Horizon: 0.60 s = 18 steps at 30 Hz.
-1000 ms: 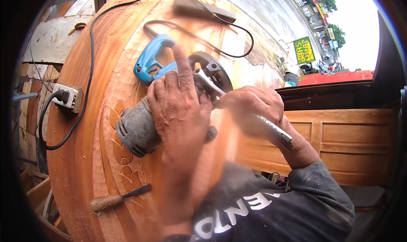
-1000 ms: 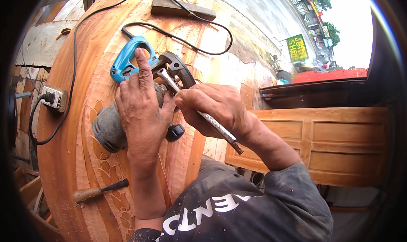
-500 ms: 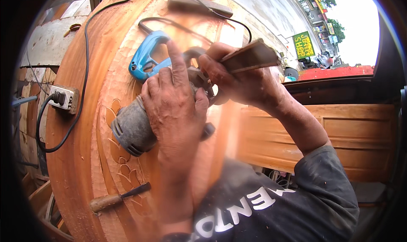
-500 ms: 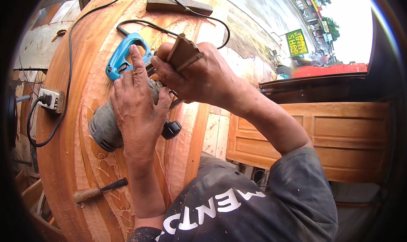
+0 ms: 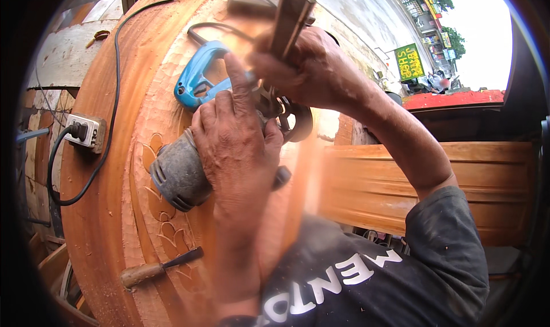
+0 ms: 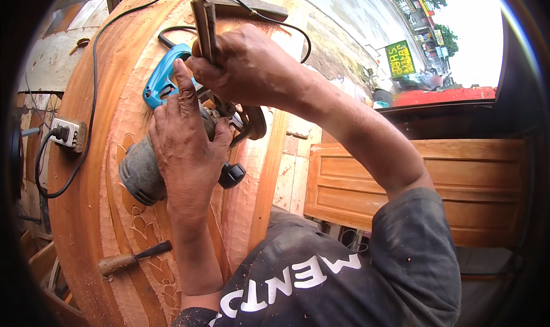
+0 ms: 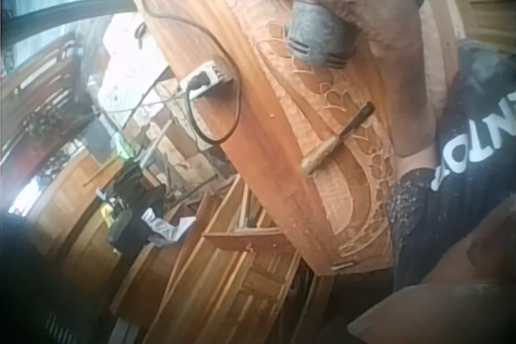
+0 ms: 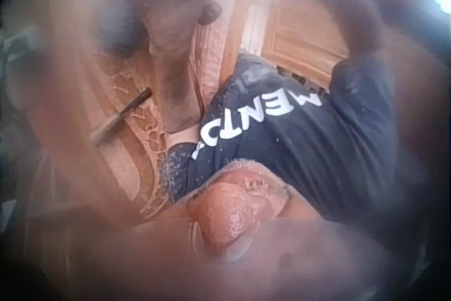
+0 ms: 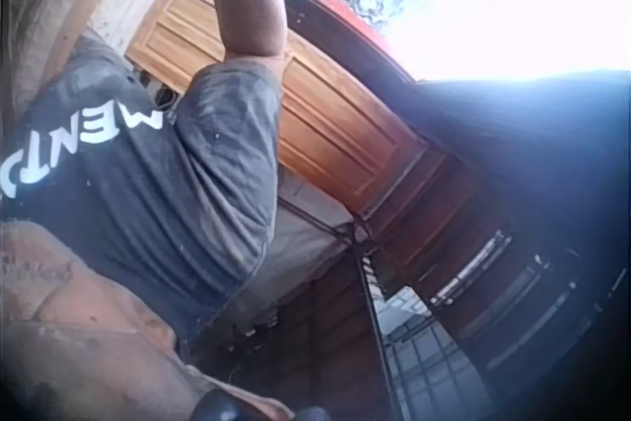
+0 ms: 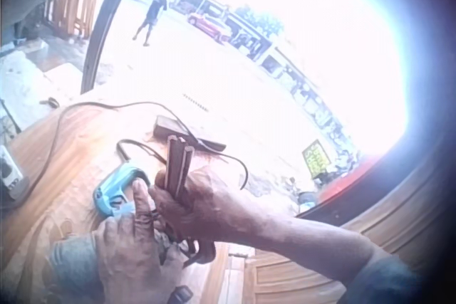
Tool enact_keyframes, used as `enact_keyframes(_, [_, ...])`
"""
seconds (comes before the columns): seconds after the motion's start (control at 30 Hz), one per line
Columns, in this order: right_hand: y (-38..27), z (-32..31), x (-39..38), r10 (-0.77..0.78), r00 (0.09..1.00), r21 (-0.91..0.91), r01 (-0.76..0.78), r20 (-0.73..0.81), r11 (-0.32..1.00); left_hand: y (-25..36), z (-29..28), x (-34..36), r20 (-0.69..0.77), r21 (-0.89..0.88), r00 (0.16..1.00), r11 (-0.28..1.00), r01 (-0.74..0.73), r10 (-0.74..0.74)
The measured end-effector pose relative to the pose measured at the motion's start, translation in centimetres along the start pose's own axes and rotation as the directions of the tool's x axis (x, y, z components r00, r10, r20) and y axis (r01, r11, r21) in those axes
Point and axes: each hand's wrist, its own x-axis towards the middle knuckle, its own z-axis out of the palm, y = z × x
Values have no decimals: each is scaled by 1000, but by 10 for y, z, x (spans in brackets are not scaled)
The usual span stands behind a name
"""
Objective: The person uses a wrench to tighten or adjust the bit on a wood router held by hand.
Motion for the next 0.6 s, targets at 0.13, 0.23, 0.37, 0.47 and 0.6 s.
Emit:
enact_keyframes(0.13, [4, 2, 12, 142, 986, -14, -141, 91, 990, 0, 1, 0, 16, 6, 1000, 1000, 19, -19])
enact_keyframes(0.23, [14, 3, 21, 154, 977, -18, -153, 145, 988, 1, 5, 0, 15, 10, 1000, 1000, 6, -6])
enact_keyframes(0.37, [12, 4, 40, 80, 979, -44, -73, 188, 996, -1, -5, -1, -9, 7, 1000, 1000, 23, -23])
enact_keyframes(0.47, [17, 5, 47, 97, 965, -71, -82, 245, 994, 0, -8, -1, -30, -5, 999, 999, 32, -32])
enact_keyframes(0.6, [44, -6, 34, 332, 903, 120, -375, 274, 919, 7, 10, 3, 27, -34, 999, 999, 21, -20])
